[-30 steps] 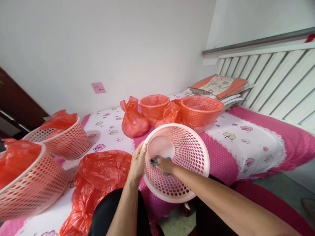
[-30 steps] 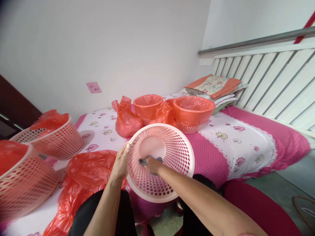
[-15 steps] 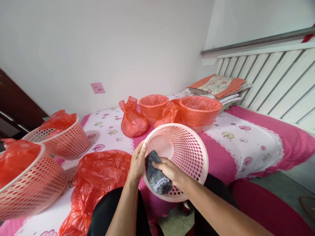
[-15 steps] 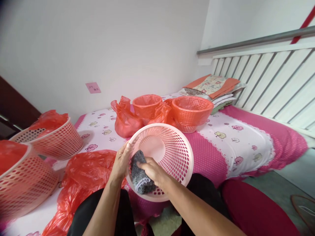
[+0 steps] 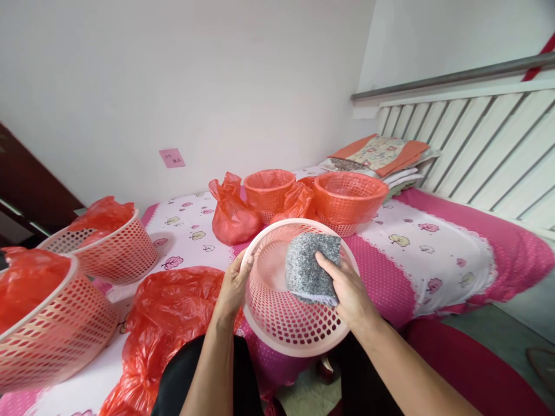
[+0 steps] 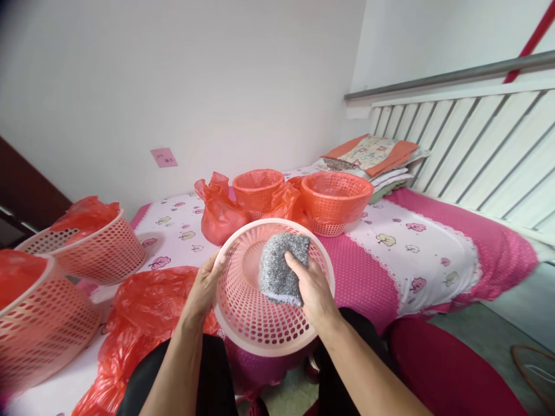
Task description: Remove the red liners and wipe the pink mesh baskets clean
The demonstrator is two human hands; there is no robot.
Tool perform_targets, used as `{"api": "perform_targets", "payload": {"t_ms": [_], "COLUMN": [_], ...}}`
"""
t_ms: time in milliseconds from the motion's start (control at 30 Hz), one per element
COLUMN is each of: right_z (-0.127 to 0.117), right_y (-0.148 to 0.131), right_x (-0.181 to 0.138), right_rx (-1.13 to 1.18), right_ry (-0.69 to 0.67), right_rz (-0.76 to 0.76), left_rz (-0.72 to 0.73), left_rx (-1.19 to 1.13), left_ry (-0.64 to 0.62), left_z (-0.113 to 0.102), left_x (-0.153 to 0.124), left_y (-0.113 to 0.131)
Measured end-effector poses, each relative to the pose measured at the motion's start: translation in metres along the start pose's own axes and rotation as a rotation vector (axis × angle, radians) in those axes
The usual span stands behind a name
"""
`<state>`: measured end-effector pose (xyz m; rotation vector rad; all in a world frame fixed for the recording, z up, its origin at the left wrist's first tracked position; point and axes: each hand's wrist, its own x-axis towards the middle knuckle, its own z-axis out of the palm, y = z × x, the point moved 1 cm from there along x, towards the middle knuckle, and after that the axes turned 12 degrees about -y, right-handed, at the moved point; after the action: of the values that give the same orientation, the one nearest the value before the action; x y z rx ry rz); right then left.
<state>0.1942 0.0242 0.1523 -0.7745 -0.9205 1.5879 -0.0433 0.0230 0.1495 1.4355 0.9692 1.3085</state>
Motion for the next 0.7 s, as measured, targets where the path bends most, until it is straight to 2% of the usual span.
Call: {"api": "perform_targets", "payload": {"t_ms": [167, 233, 300, 367, 400, 467, 567, 700], "right_z": [-0.019, -0.019, -0.013, -0.003, 0.001, 0.006, 0.002, -0.017], "right_y": [-0.012, -0.01, -0.004, 0.012, 0.024, 0.052, 0.094, 0.122], "right_x": [0.02, 0.036, 0.055, 0.075, 0.084, 0.096, 0.099, 0.091], "right_rx": [-0.352, -0.609, -0.908, -1.256, -1.415, -1.675, -1.771, -1.812], "right_ry": [-0.153, -0.183, -0.23, -0.353, -0.434, -0.61, -0.754, -0.8], "right_rz": [-0.082, -0.161, -0.302, -0.383, -0.379, -0.261, -0.118, 0.049], "left_rz": [0.036, 0.044, 0.031, 0.014, 0.012, 0.019, 0.011, 0.005], "left_rx": [-0.001, 0.023, 0.064, 0.107, 0.122, 0.14, 0.158, 0.166], "left_ry": [-0.02, -0.027, -0.023, -0.008, -0.004, 0.001, 0.001, -0.027], "left_z": [0.002, 0.003, 0.003, 0.003, 0.003, 0.004, 0.006, 0.008], "left_x": [0.004, 0.004, 0.003, 0.003, 0.002, 0.002, 0.002, 0.0], "left_y": [-0.005, -0.005, -0.005, -0.003, -0.002, 0.0, 0.002, 0.003]}}
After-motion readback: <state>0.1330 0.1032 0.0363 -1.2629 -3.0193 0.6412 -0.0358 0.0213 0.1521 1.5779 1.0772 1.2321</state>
